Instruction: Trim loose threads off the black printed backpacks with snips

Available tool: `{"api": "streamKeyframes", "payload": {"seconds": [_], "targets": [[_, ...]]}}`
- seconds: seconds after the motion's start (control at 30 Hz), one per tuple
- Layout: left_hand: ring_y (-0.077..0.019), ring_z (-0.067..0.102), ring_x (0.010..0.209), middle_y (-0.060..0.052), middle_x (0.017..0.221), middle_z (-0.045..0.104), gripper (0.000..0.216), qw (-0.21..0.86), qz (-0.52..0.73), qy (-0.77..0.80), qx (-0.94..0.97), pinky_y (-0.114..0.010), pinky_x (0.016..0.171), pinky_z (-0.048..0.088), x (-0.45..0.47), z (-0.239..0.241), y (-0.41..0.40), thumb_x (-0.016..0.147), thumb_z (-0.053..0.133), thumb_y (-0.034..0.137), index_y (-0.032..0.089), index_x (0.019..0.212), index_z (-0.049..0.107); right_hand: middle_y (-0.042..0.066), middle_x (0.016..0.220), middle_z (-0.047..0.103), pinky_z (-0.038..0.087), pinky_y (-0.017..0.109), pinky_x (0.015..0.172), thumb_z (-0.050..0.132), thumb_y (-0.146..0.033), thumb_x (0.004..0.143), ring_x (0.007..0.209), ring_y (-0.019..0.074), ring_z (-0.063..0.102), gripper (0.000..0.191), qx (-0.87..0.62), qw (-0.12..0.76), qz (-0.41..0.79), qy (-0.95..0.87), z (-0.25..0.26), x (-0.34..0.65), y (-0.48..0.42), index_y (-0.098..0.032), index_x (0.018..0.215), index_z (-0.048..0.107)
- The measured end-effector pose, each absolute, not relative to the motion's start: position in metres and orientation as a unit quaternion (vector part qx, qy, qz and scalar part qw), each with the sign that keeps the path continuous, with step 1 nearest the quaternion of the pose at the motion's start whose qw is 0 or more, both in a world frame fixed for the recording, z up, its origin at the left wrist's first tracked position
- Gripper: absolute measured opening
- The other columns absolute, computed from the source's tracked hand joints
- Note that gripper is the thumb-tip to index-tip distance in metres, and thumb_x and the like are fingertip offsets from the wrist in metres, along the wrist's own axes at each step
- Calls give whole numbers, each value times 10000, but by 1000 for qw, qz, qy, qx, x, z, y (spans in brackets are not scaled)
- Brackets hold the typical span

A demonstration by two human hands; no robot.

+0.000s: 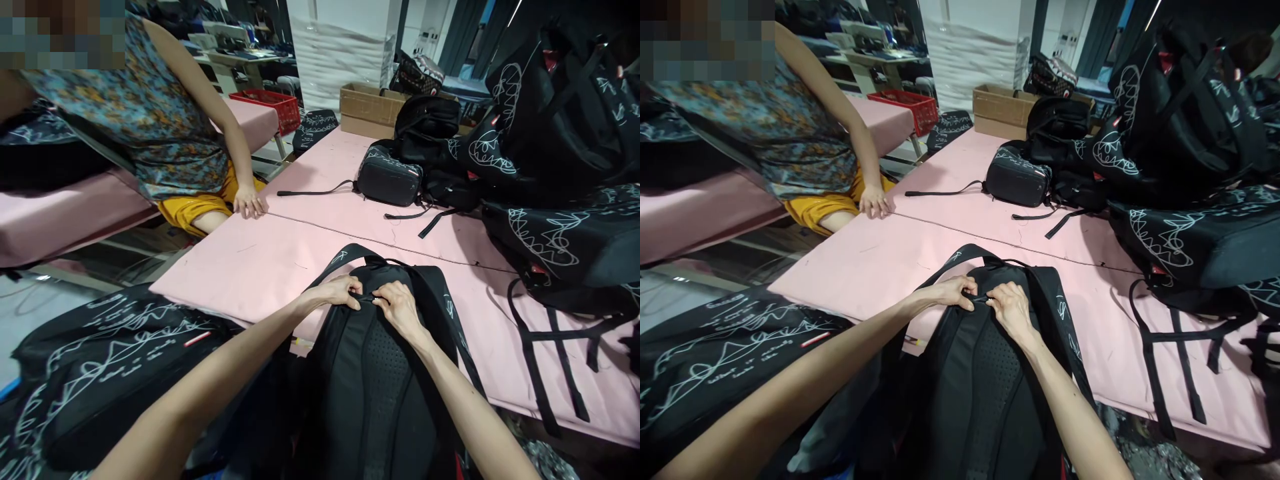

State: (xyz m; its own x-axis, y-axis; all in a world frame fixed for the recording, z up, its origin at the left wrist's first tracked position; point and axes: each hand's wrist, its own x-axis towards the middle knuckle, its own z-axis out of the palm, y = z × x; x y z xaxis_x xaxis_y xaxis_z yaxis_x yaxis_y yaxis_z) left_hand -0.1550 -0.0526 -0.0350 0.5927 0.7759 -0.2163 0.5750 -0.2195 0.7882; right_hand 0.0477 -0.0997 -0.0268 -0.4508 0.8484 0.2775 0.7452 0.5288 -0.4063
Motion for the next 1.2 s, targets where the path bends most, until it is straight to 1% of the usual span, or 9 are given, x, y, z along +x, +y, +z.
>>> {"api": "streamKeyframes", "payload": {"seconds": [0.1, 0.3, 0.4, 0.5, 0.6, 0.7, 0.8, 0.97, 1.2], "targets": [[-115, 461, 680, 37, 705, 495, 158, 437, 108, 444, 775, -220, 618, 343, -154, -33, -53, 565, 686, 260, 167, 650, 591, 42, 830, 659, 391, 323, 754, 561, -280, 844, 833, 196, 545, 112, -486, 252, 154, -823, -29, 44, -98, -225, 855, 658], [-139, 497, 721, 21, 747, 530, 141, 403, 90, 467, 782, -225, 621, 352, -155, -25, -57, 578, 672, 259, 179, 681, 617, 63, 924, 643, 462, 306, 742, 513, -384, 823, 839, 186, 595, 285, -575, 441, 311, -615, -26, 84, -97, -166, 995, 579], [-165, 517, 789, 7, 805, 574, 211, 373, 88, 471, 795, -242, 681, 357, -147, -16, -63, 591, 664, 233, 203, 800, 652, 65, 965, 628, 459, 303, 757, 620, -378, 748, 873, 195, 592, 399, -605, 371, 262, -654, -23, 114, -108, -173, 1085, 557], [-164, 542, 806, -5, 877, 621, 232, 326, 82, 467, 818, -238, 701, 359, -128, -5, -69, 678, 600, 251, 216, 900, 658, 57, 952, 629, 447, 281, 723, 603, -294, 770, 840, 184, 603, 297, -626, 245, 173, -720, -22, 127, -118, -194, 1049, 597], [-148, 544, 649, -15, 689, 616, 257, 290, 59, 478, 827, -236, 597, 344, -108, 7, -72, 798, 456, 314, 173, 738, 662, 52, 834, 651, 413, 249, 634, 564, -301, 812, 765, 180, 616, 144, -628, 145, 115, -756, -16, 130, -121, -191, 846, 650], [-155, 533, 550, -24, 543, 565, 431, 256, 22, 493, 831, -249, 550, 330, -93, 20, -73, 833, 401, 437, 157, 604, 636, 14, 660, 633, 352, 229, 532, 543, -422, 824, 630, 162, 601, 264, -606, 82, 145, -778, 0, 137, -120, -203, 718, 646], [-236, 606, 689, -91, 619, 621, 505, 211, -19, 503, 838, -289, 647, 386, -76, 27, -73, 802, 438, 549, 135, 608, 651, -21, 593, 606, 314, 216, 505, 557, -441, 810, 559, 135, 570, 259, -568, 47, 179, -802, 18, 144, -129, -211, 718, 635], [-380, 618, 877, -238, 792, 668, 508, 176, -121, 526, 823, -413, 762, 436, -43, 17, -72, 697, 614, 556, 53, 690, 686, 16, 731, 636, 297, 220, 533, 517, -212, 823, 620, 127, 583, 123, -511, 64, 75, -854, 18, 128, -169, -176, 735, 597], [-321, 621, 930, -158, 826, 696, 424, 173, -175, 529, 812, -356, 780, 480, -23, -4, -66, 705, 632, 524, 117, 806, 697, 37, 734, 607, 253, 248, 497, 473, -217, 874, 545, 114, 548, 172, -469, 35, 16, -883, 10, 118, -203, -151, 738, 556]]}}
